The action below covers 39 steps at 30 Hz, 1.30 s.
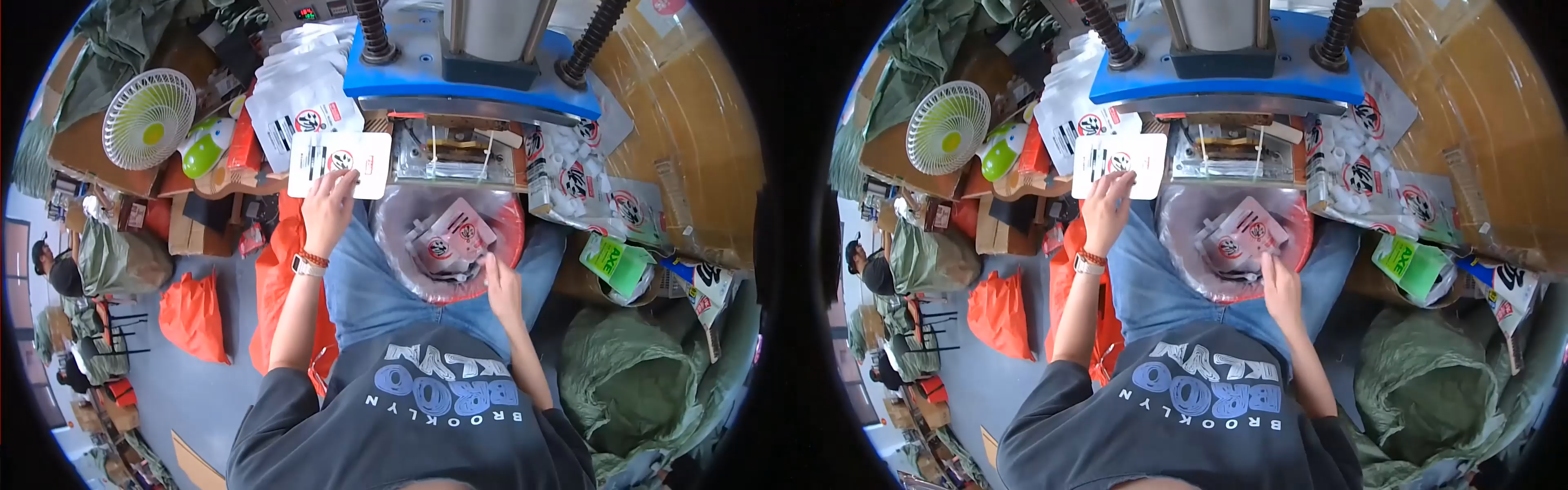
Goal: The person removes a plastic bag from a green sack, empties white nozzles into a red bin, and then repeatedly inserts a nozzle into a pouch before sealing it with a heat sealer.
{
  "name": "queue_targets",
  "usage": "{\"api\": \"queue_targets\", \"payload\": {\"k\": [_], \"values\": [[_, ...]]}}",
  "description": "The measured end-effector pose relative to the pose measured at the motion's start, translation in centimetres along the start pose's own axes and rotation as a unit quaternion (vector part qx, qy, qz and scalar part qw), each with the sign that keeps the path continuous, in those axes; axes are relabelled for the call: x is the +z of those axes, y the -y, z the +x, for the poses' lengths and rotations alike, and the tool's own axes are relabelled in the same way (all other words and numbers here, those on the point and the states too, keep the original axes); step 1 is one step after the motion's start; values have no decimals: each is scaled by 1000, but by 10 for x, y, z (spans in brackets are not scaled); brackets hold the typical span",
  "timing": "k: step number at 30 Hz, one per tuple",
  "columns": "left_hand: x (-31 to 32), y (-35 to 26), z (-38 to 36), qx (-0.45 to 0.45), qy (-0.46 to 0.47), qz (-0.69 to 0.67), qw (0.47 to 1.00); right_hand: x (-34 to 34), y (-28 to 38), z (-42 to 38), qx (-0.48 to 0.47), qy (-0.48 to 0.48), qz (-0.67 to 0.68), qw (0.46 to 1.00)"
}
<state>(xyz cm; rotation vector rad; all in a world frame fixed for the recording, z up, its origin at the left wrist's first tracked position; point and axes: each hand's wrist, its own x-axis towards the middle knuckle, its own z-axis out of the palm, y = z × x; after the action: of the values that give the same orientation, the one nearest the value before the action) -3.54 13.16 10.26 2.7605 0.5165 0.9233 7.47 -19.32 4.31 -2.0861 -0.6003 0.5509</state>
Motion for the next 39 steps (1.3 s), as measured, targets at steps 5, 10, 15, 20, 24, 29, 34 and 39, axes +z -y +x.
{"api": "queue_targets", "payload": {"k": [5, 10, 15, 20, 24, 29, 34, 39], "values": [[-7, -19, -7, -61, -78, -101, 990, -18, 64, 29, -34, 245, 337, 908], [-49, -92, -15, -83, -90, -133, 984, -84, 144, 12, -398, -71, 216, 889], [-64, -117, -2, 59, -51, -125, 989, -78, 152, 32, -538, -23, -106, 836], [-79, -124, 11, 115, 30, -270, 956, -101, 175, 17, -530, 50, 35, 846], [-14, -115, -4, -127, 156, -414, 888, -72, 135, 49, -368, 32, 11, 929], [30, -112, 12, -374, 170, -470, 781, -116, 131, 39, -257, -245, 164, 920], [39, -114, 52, -410, 130, -592, 682, -136, 68, 79, -44, -205, -240, 948], [36, -99, 60, -341, 186, -567, 726, -133, 60, 65, -135, -138, -255, 947]]}}
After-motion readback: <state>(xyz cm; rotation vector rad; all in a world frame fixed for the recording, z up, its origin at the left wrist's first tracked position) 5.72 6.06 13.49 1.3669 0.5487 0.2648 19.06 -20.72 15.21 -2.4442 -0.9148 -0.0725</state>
